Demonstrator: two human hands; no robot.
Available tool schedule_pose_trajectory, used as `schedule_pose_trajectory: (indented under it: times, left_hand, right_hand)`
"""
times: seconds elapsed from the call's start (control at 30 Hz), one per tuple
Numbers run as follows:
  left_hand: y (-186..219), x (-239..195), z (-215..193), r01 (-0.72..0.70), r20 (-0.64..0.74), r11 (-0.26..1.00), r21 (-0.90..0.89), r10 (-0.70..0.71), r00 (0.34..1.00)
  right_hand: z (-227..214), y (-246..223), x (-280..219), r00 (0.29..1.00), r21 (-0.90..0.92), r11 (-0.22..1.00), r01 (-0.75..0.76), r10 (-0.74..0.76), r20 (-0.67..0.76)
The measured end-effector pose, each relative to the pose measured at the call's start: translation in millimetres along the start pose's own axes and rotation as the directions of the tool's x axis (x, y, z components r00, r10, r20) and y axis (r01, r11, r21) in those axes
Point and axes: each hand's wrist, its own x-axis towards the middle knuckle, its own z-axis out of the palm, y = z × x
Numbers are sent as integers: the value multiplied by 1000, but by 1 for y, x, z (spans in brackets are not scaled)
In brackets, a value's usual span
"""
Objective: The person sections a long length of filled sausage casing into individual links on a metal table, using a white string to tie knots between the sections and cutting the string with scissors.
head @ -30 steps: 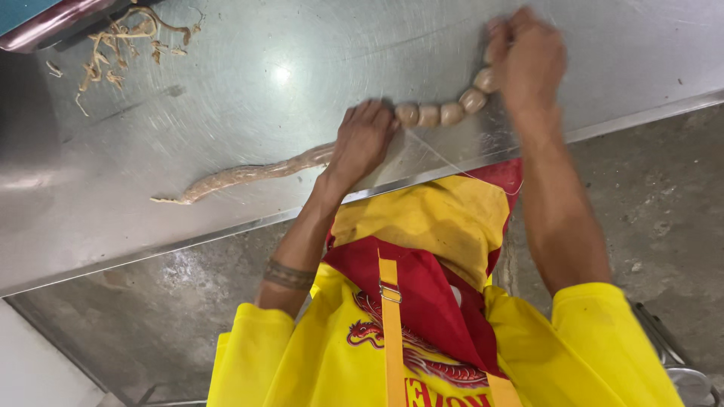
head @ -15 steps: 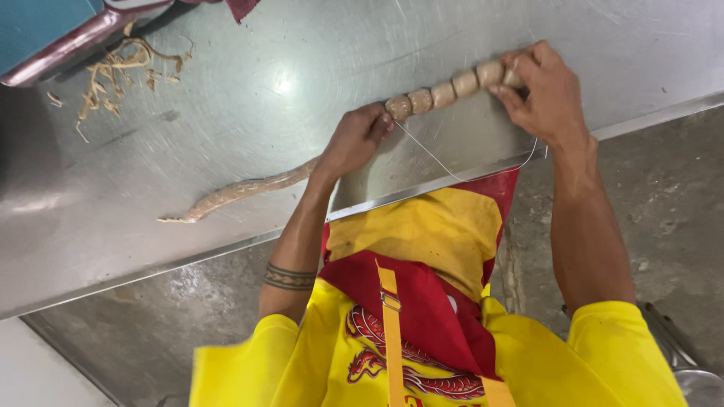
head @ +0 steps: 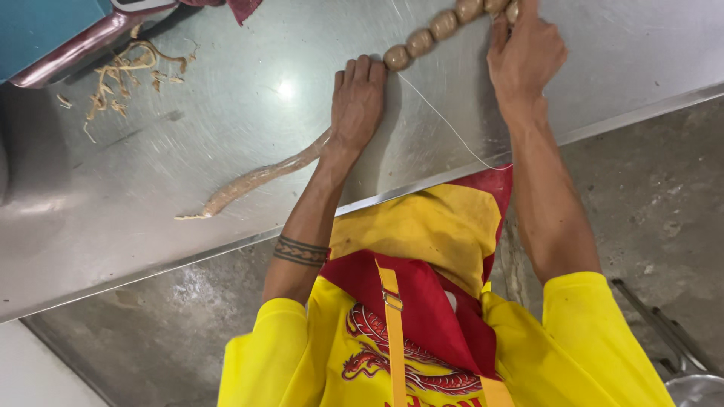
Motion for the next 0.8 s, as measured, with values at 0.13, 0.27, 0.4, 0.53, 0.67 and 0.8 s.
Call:
schedule_pose_trajectory:
  times: [0.13, 0.27, 0.4, 0.53, 0.67, 0.8]
  left_hand:
    - [1, -3, -12, -13, -52, 1000, 1, 13, 999]
    - [15, -8, -11, -105, -49, 994, -37, 103, 993]
    - [9, -15, -10, -228, -98, 973, 42, 232, 968]
    - [-3, -9, -13, -294, -114, 955, -33, 289, 951]
    - [-4, -18, -5, -294, -85, 954, -58, 289, 953]
    - [-2, -24, -9, -196, -96, 970, -140, 184, 978]
  right_hand:
    - [-11, 22, 9, 991, 370, 929, -9, -42, 128]
    - [-57, 71, -94, 998, 564, 824, 51, -54, -11]
    - [-139, 143, -275, 761, 500, 589, -635, 367, 535]
    - [-221, 205, -387, 270, 366, -107, -924, 495, 826]
    - [-236, 238, -359, 937, 917, -397, 31, 331, 112]
    - [-168, 252, -197, 935, 904, -427, 32, 333, 125]
